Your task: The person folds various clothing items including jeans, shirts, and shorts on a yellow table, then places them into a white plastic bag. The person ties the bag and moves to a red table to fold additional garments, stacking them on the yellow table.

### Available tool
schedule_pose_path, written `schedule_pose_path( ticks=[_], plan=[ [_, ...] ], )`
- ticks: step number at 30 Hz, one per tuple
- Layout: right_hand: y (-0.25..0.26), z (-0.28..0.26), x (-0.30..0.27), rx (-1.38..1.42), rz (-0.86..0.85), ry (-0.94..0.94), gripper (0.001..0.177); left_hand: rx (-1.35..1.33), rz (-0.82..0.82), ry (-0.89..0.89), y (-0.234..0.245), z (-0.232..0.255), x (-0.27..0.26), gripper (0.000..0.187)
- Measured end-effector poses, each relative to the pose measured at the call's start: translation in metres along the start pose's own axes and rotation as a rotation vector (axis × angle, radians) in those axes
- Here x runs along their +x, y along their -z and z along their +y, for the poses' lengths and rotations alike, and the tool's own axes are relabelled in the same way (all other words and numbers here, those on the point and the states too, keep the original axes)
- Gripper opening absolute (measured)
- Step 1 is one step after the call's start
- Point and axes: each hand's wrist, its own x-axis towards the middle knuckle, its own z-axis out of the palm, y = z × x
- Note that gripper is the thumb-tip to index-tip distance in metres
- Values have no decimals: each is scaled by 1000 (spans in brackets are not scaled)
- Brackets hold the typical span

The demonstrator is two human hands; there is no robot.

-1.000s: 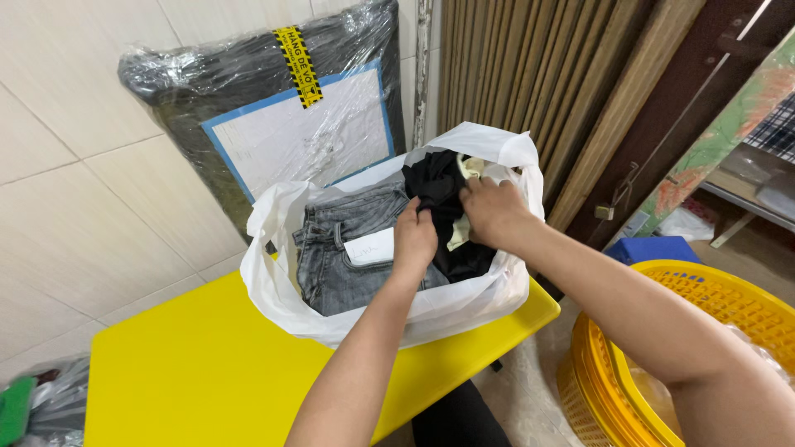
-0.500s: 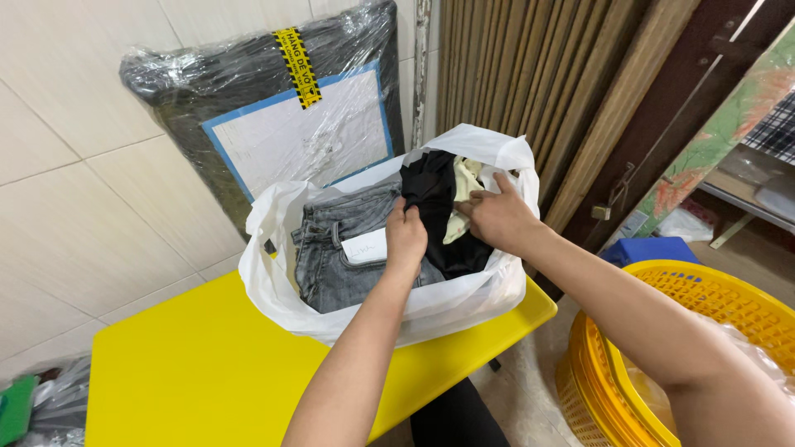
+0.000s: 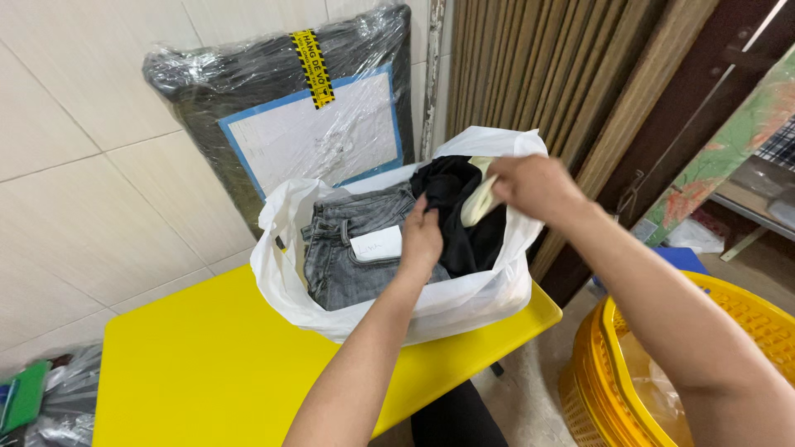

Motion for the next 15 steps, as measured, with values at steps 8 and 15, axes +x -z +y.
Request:
schedule_pose_path(
  ticks=[8, 15],
  plan=[
    [100, 24, -12, 393, 552, -3, 19, 881, -764, -121, -33, 37, -39, 58],
    [111, 19, 35, 412, 546, 98, 17, 919, -800, -137, -28, 88, -37, 79]
  ],
)
